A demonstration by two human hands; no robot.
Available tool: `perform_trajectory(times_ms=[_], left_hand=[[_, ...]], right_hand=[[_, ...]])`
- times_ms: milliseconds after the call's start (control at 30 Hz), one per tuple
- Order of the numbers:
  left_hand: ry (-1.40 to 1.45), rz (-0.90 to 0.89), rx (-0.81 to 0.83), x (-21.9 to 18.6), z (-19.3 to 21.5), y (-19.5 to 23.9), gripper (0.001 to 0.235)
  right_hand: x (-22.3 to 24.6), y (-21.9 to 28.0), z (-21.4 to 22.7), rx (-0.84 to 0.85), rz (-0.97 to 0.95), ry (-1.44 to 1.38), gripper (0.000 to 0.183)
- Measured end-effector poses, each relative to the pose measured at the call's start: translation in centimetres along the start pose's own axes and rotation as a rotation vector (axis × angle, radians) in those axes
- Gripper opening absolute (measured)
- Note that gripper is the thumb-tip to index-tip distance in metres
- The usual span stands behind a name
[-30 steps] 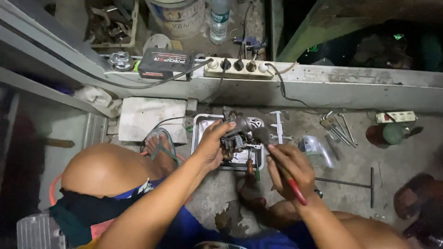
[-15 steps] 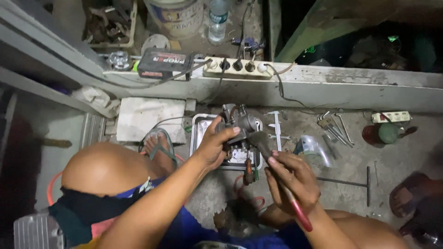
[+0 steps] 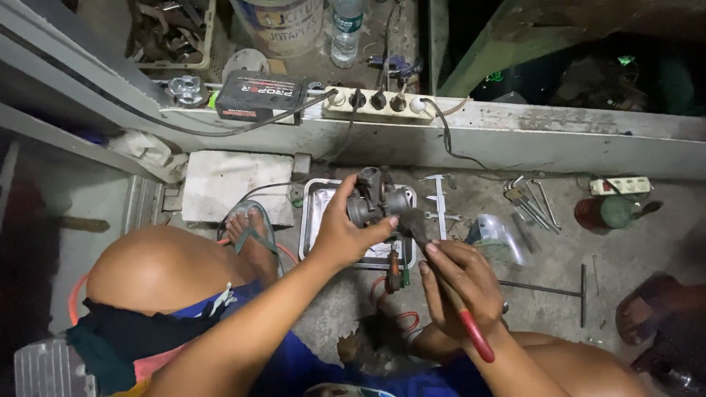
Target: Cleaning and disassembling motorcycle carburetor parts using a screwdriver and cleaning fluid.
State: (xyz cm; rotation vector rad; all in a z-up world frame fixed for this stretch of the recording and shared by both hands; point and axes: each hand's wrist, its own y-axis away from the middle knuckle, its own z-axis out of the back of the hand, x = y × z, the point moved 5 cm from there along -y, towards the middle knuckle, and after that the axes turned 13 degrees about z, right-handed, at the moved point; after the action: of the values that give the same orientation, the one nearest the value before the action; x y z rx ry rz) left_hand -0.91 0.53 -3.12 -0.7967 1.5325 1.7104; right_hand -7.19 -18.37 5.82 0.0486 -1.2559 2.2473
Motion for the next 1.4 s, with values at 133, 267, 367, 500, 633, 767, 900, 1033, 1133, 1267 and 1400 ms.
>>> perform_trajectory(times_ms=[133, 267, 367, 500, 633, 767, 900, 1033, 1133, 1267, 1400], left_hand=[[-0.049, -0.068, 0.01, -2.4, 0.1, 1.5, 0.1], [-0.144, -0.154, -0.078, -3.2, 0.2, 1.7, 0.094], [-0.108, -0.086, -0.067, -2.7, 0.0, 1.8, 0.097], [0.083, 0.141, -0.064, -1.1, 1.1, 0.0, 0.115], [0.358, -0.29, -0.115, -1.4, 2.8, -1.1, 0.063], [0.311, -0.145, -0.153, 0.9, 1.8, -1.8, 0.082], [0.333, -0.085, -0.14, 2.7, 1.4, -2.2, 0.083], [0.329, -0.089, -0.132, 1.0, 1.3, -0.8, 0.079], [0.552, -0.013, -0.039, 2.7, 0.4, -1.1, 0.083], [0.768, 0.038, -0.02, 7.2, 0.1, -4.3, 0.056], [0.773, 0.084, 0.095, 1.1, -1.1, 0.5, 0.054]], right_hand=[[-0.1, 1.1, 0.2, -0.072, -0.042, -0.007, 0.022], [0.2, 1.2, 0.6, -0.129, -0.029, 0.053, 0.025], [0.0, 1.3, 0.1, -0.125, -0.022, 0.048, 0.025], [-2.5, 3.3, -1.6, 0.049, -0.166, -0.004, 0.029], [-2.7, 1.0, -0.9, -0.16, -0.189, -0.056, 0.023], [-1.4, -1.1, -0.2, -0.206, 0.009, -0.054, 0.024], [-2.3, 0.2, -0.9, -0.172, -0.024, -0.059, 0.026], [-1.4, -0.2, -0.2, -0.193, 0.026, 0.024, 0.026], [-1.3, 0.6, -0.8, -0.22, 0.06, -0.017, 0.025], [-0.9, -0.5, 0.4, -0.216, 0.051, -0.032, 0.025], [-1.4, 1.8, -1.2, -0.229, 0.116, -0.041, 0.026]])
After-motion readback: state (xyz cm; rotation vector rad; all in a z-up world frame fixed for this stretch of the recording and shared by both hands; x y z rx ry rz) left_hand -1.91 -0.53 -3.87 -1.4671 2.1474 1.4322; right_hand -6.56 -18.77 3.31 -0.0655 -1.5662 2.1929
